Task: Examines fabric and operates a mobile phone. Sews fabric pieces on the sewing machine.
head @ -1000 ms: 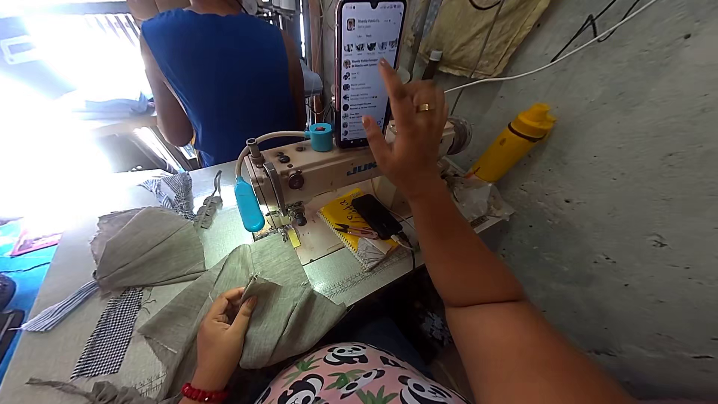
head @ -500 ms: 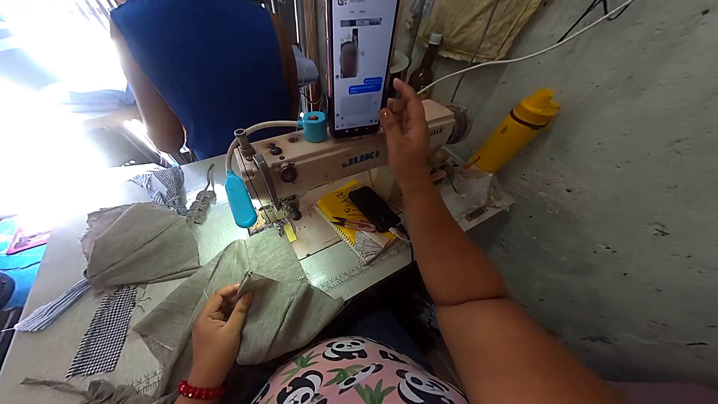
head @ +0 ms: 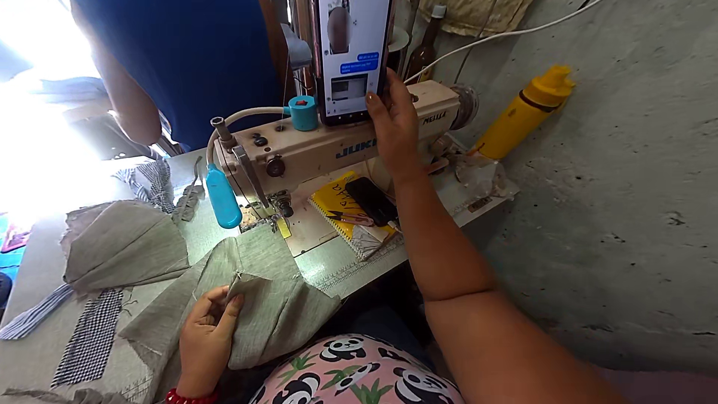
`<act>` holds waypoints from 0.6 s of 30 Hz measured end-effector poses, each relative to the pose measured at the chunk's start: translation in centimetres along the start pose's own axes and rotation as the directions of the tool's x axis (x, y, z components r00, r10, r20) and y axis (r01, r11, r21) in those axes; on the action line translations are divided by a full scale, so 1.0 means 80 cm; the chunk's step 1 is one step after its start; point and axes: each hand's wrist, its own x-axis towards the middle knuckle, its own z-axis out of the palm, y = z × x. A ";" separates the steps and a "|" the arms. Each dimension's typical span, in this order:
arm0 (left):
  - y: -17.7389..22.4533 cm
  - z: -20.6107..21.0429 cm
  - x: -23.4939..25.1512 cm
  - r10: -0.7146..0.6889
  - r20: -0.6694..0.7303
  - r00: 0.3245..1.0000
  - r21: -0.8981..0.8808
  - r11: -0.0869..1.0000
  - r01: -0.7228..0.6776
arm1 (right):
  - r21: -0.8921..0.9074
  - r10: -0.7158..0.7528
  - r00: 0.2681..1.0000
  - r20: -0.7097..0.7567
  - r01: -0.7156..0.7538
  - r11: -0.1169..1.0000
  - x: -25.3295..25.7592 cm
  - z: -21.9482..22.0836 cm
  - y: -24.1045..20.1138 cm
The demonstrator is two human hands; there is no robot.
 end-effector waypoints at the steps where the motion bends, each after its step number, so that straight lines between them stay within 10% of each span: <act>1: 0.000 0.000 0.000 0.003 0.002 1.000 0.000 1.000 -0.003 | 0.000 -0.005 1.000 -0.006 0.005 1.000 0.000 0.001 0.001; 18: -0.002 0.000 -0.001 0.015 -0.006 1.000 0.006 1.000 -0.015 | -0.148 -0.013 0.983 -0.186 -0.014 0.989 0.004 0.027 0.002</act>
